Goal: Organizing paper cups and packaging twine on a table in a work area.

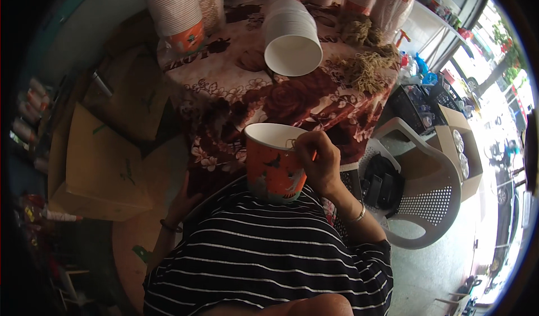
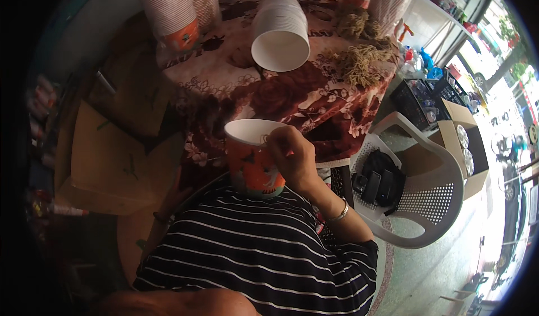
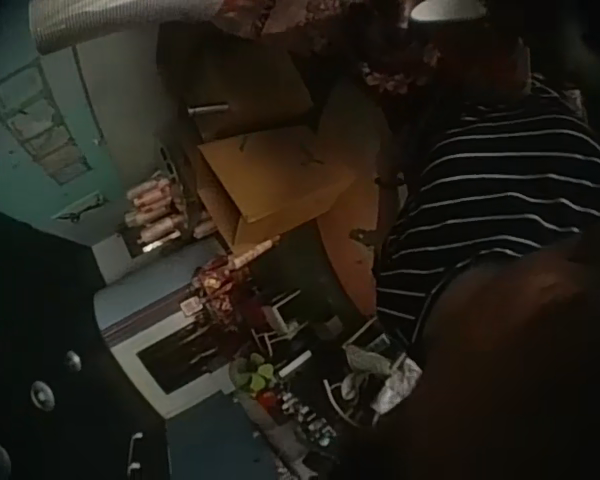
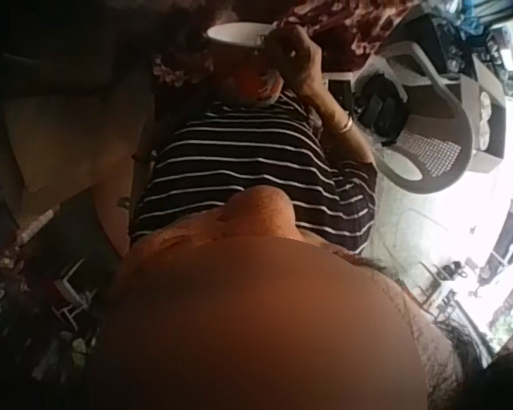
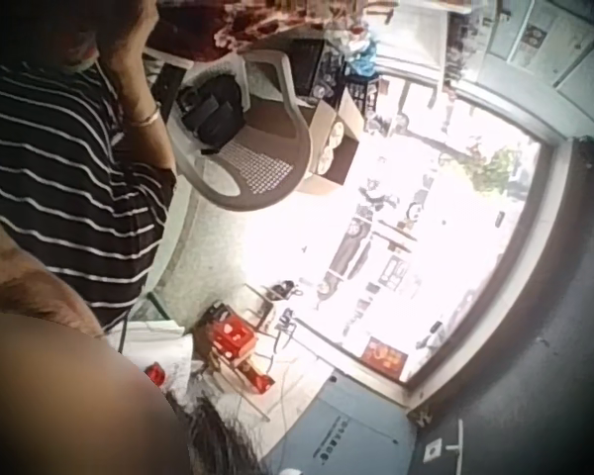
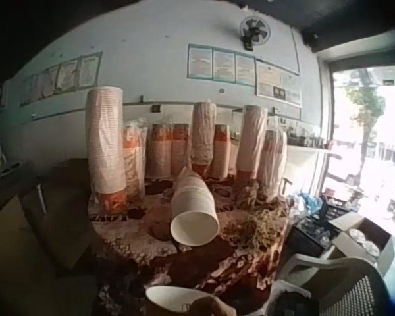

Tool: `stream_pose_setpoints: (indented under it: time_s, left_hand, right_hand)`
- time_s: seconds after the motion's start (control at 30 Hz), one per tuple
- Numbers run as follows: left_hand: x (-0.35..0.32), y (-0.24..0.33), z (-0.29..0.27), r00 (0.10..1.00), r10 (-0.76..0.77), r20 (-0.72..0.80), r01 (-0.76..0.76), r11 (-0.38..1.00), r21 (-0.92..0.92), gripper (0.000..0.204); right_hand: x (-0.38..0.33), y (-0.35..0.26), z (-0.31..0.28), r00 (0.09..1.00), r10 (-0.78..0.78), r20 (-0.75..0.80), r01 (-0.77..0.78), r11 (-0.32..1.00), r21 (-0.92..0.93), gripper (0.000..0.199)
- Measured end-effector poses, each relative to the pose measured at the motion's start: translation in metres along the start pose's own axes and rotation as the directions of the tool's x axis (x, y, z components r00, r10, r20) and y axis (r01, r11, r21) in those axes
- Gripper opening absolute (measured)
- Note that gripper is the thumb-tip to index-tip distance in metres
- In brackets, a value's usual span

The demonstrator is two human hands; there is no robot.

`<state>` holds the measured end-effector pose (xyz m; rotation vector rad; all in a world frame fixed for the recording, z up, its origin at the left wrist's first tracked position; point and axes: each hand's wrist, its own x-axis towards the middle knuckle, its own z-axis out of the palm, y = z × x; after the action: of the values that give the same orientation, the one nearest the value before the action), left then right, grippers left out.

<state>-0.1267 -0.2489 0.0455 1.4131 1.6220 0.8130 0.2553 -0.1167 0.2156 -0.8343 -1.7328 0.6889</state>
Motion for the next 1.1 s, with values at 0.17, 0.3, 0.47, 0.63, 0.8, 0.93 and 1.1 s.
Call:
stream_pose_setpoints:
  time_s: [0.17,0.3,0.47,0.63,0.8,0.93,1.1]
  left_hand:
    - [-0.006,0.001,0.004,0.998,-0.030,-0.048,0.037,0.990,0.138,0.087]
    - [-0.006,0.029,0.012,0.904,0.363,-0.224,-0.186,0.808,0.559,0.069]
    - [0.015,0.090,0.031,0.893,0.439,-0.096,-0.377,0.848,0.373,0.046]
    - [0.070,0.143,0.072,0.797,0.532,0.285,-0.593,0.780,0.201,0.034]
    - [0.112,0.143,0.116,0.806,0.435,0.401,-0.560,0.782,0.276,0.029]
    - [0.125,0.145,0.125,0.749,0.439,0.496,-0.616,0.736,0.279,0.022]
    - [0.106,0.150,0.113,0.746,0.456,0.485,-0.595,0.784,0.178,0.019]
  right_hand:
    - [0.000,-0.002,0.000,1.000,0.008,0.001,-0.008,1.000,-0.016,0.011]
    - [-0.002,-0.001,0.003,0.999,-0.019,-0.033,0.018,1.000,-0.025,0.012]
    - [0.009,0.002,-0.020,0.979,-0.079,-0.190,0.043,0.982,-0.184,0.013]
    - [0.039,0.004,-0.076,0.849,-0.207,-0.486,0.072,0.957,-0.282,0.008]
    - [0.040,0.000,-0.083,0.814,-0.212,-0.541,0.066,0.959,-0.277,0.008]
    - [0.038,0.009,-0.061,0.877,-0.163,-0.452,0.064,0.972,-0.227,0.011]
    - [0.034,0.026,-0.017,0.936,-0.133,-0.325,0.092,0.986,-0.138,0.011]
